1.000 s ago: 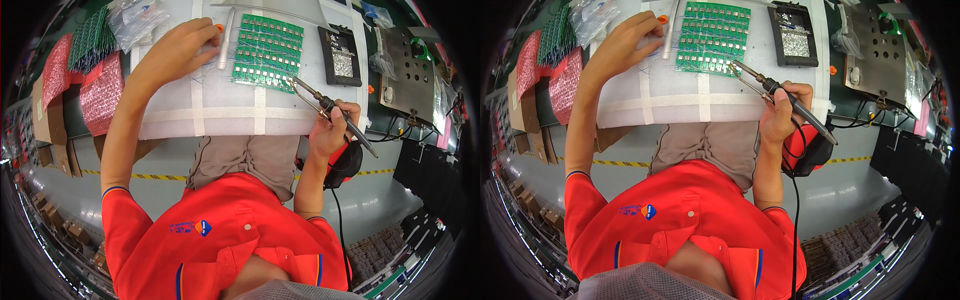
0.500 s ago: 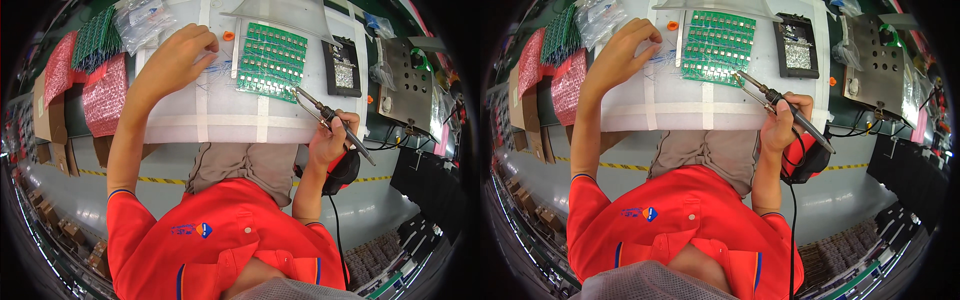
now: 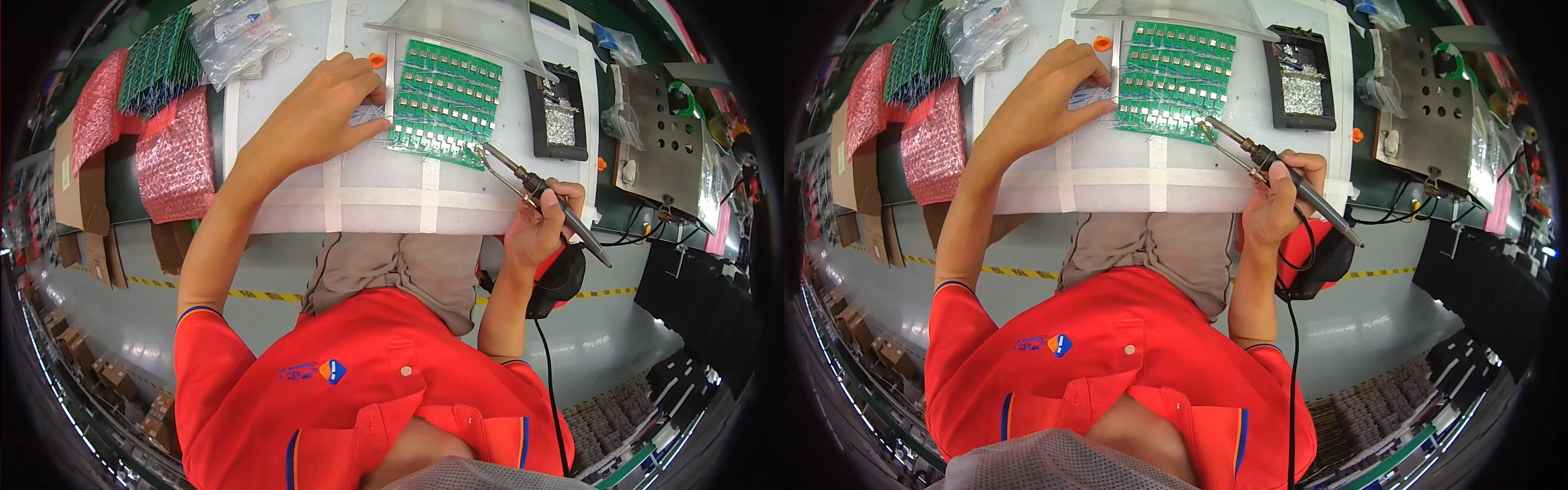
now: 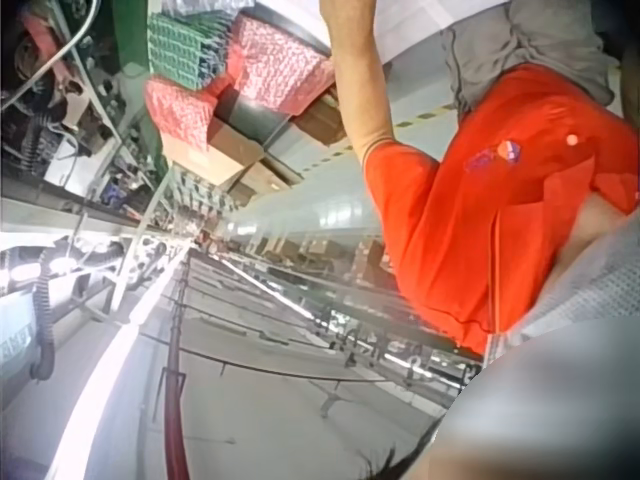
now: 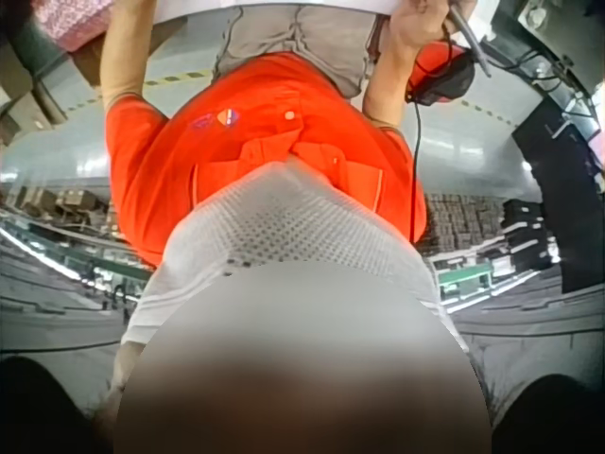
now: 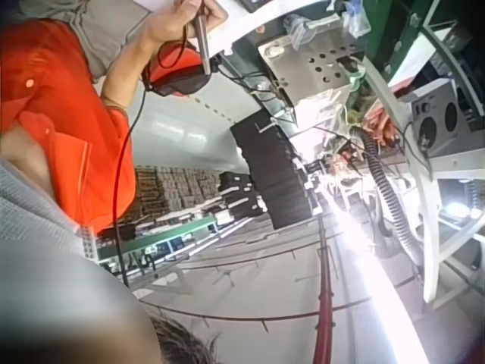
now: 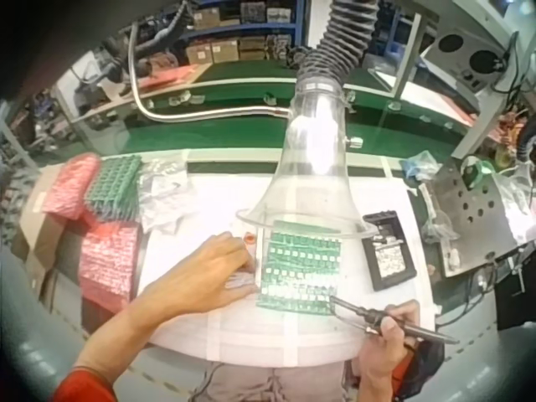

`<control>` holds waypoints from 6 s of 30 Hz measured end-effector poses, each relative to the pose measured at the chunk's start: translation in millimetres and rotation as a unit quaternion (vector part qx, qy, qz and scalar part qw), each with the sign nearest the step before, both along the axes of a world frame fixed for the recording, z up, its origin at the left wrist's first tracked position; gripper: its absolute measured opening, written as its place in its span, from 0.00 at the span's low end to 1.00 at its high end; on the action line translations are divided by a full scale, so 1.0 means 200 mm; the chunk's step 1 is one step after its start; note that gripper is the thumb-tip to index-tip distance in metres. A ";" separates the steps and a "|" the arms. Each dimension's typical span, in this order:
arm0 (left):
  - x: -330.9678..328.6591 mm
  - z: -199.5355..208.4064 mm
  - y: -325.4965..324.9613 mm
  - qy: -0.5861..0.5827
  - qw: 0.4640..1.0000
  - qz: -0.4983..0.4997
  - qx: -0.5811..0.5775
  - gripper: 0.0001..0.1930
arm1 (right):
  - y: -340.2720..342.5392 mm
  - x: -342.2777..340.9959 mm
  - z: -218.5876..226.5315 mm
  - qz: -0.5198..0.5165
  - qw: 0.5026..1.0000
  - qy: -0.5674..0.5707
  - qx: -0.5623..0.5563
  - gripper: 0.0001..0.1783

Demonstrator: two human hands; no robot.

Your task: Soldering components onto multiple small green PCBs at an assembly workbench.

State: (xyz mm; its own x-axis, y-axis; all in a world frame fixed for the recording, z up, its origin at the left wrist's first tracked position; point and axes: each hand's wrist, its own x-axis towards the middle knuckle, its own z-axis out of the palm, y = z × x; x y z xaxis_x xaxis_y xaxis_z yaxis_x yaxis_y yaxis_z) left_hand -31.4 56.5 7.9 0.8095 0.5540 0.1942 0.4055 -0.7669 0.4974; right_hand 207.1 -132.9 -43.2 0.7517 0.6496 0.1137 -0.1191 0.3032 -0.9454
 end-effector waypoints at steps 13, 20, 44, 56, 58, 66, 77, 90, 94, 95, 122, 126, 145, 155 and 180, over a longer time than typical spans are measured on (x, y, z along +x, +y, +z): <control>0.10 -0.03 -0.10 -0.065 0.989 0.119 -0.063 0.11 | 0.01 -0.01 0.08 -0.005 1.000 0.023 -0.005 0.08; 0.09 -0.05 -0.13 -0.099 0.990 0.101 -0.026 0.08 | 0.07 0.03 0.08 -0.018 0.999 -0.040 0.027 0.09; -0.06 0.05 0.04 0.075 0.993 0.033 0.086 0.02 | 0.07 0.04 0.03 -0.034 0.998 -0.035 0.031 0.06; 0.17 0.00 -0.06 -0.054 0.994 0.082 0.052 0.06 | 0.07 0.01 0.03 -0.042 0.998 -0.038 0.025 0.08; 0.18 0.01 -0.07 -0.035 0.993 0.094 0.069 0.06 | 0.06 0.02 0.02 -0.042 0.998 -0.042 0.024 0.08; 0.11 0.02 -0.07 -0.016 0.992 0.096 0.083 0.05 | 0.07 0.02 0.02 -0.030 0.997 -0.064 0.025 0.08; 0.22 -0.02 -0.08 -0.073 0.990 0.107 0.048 0.10 | 0.06 0.02 0.03 -0.023 0.997 -0.070 0.028 0.07; 0.25 -0.04 -0.17 -0.077 0.983 0.157 -0.062 0.15 | 0.06 0.02 0.03 -0.028 0.997 -0.059 0.028 0.07; 0.27 -0.12 -0.26 -0.106 0.979 0.172 0.018 0.12 | 0.06 0.02 0.05 -0.036 0.997 -0.065 0.019 0.06; 0.24 -0.13 -0.25 -0.087 0.982 0.163 0.048 0.11 | 0.06 0.01 0.04 -0.023 0.998 -0.059 0.023 0.06; 0.29 -0.08 -0.16 -0.027 0.977 0.162 0.139 0.15 | 0.07 0.01 0.04 -0.034 0.998 -0.055 0.019 0.07; 0.27 -0.05 -0.14 -0.028 0.985 0.143 0.088 0.13 | 0.07 0.01 0.04 -0.050 0.997 -0.048 0.017 0.07; 0.18 -0.04 -0.11 -0.055 0.993 0.056 0.091 0.04 | 0.06 0.01 0.03 -0.027 0.997 -0.059 0.030 0.08; 0.19 -0.02 -0.09 -0.031 0.997 -0.017 0.068 0.05 | 0.06 0.01 0.03 -0.028 0.997 -0.065 0.022 0.08; 0.22 0.05 -0.22 -0.075 0.994 -0.027 -0.071 0.06 | 0.05 0.03 0.02 -0.026 0.998 -0.052 0.019 0.09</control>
State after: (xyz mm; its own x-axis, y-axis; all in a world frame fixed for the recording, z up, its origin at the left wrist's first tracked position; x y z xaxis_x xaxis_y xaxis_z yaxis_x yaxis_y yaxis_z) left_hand 12.1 12.6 18.4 0.8062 0.5419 0.2376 0.2795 -0.7026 0.6544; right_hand 212.7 -122.1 -39.6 0.7666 0.6044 0.2170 -0.0033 0.3417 -0.9398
